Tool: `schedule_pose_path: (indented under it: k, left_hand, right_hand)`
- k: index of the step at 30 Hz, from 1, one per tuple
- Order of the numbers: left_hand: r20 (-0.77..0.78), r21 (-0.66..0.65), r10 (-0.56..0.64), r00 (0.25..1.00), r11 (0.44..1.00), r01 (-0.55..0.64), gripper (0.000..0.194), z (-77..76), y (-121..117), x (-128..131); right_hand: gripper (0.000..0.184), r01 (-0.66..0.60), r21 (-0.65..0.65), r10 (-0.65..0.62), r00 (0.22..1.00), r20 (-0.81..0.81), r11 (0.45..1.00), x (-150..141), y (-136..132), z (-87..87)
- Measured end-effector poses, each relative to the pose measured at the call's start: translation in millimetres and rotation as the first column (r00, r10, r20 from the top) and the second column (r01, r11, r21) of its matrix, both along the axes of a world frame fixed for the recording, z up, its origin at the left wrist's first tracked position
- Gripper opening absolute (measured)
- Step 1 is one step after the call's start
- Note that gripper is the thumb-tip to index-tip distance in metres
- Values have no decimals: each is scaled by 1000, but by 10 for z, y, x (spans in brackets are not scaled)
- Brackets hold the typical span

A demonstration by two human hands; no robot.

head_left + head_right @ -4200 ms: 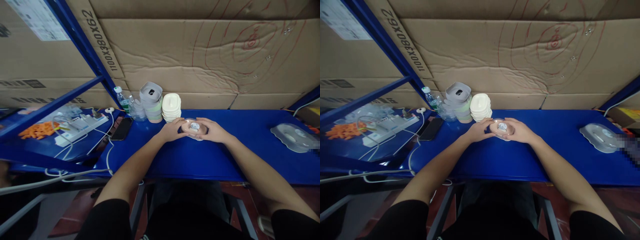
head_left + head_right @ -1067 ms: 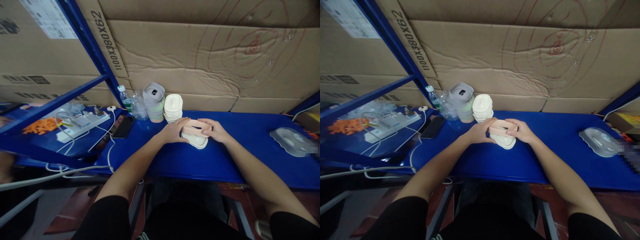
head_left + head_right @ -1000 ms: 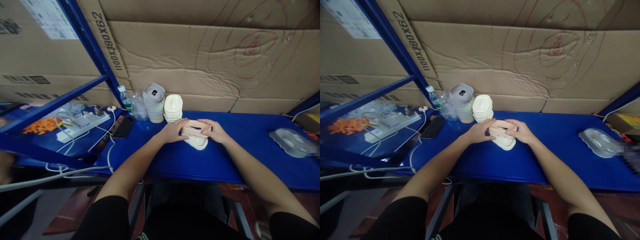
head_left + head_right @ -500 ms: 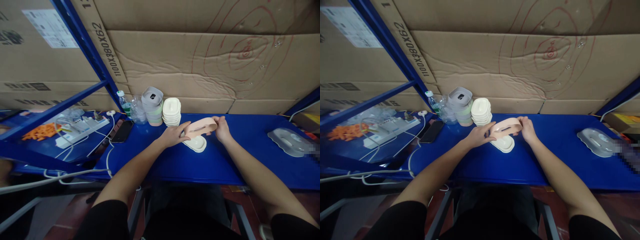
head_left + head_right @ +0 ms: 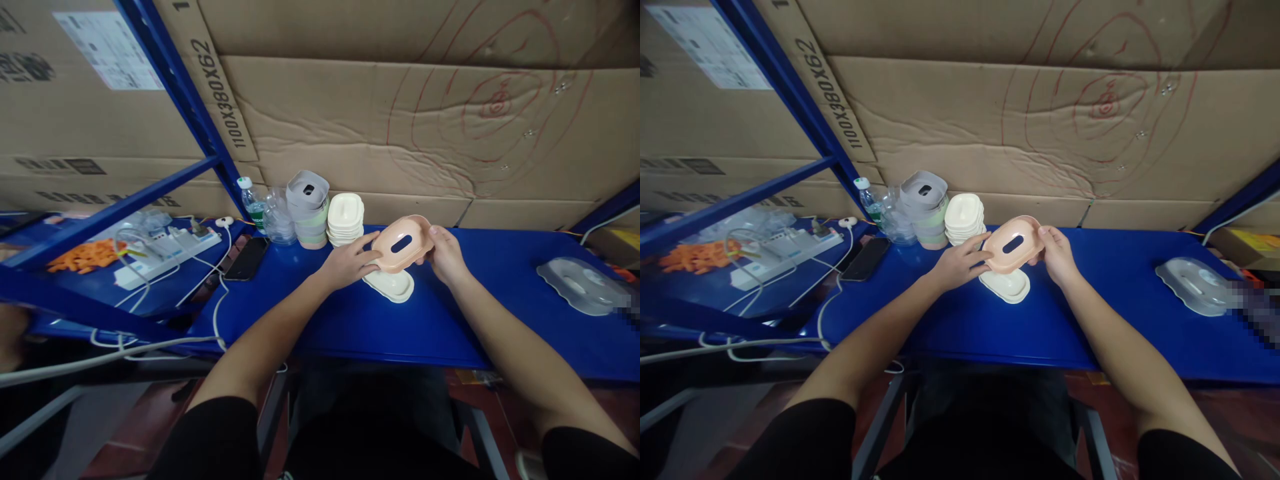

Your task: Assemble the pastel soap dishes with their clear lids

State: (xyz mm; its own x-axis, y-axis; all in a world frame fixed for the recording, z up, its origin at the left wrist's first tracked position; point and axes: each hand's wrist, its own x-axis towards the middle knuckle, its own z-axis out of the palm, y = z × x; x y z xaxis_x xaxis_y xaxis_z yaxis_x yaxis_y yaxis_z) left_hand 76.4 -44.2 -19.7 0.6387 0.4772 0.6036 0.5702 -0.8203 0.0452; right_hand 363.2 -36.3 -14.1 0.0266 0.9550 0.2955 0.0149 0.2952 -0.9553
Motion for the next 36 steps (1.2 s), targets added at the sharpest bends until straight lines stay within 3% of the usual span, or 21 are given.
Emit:
schedule_pose_path:
  k: [3,6,9,12,17,20,25,29,34,36]
  left_hand:
    - [15,24,82,997,996,-82,45,82,45,-71]
    - [135,58,290,948,952,-299,51,261,129,-308]
    - [321,34,491,810,849,-528,52,473,212,-633]
    - [442,-10,587,678,759,-651,49,624,293,-869]
    - [438,-87,635,637,735,-673,59,673,373,-873]
    - [444,-120,655,611,719,-684,72,648,358,-759]
    - [434,-125,647,627,733,-669,85,603,361,-666]
    - [414,-116,644,643,739,-664,91,560,424,-691]
    - [468,-73,636,614,720,-690,94,449,344,-663]
    - [470,-28,587,660,757,-653,84,368,254,-572]
  right_hand:
    - [59,-36,34,37,998,-44,999,1,-22,29]
    - [59,-54,44,55,998,-18,998,5,-34,30]
    - [60,-81,39,74,986,151,996,7,-31,-27]
    - [63,-202,39,174,911,373,979,-9,-56,-77]
    - [68,-427,-17,301,608,734,904,-47,-147,-33]
    - [75,-472,-45,316,512,799,880,-31,-149,-31]
    - [94,-510,-72,339,452,825,857,61,-98,-141]
    - [106,-456,-122,325,399,858,882,116,-67,-213]
    - [89,-392,-81,262,436,861,917,153,-6,-256]
    - [80,-384,-31,227,475,850,923,151,6,-245]
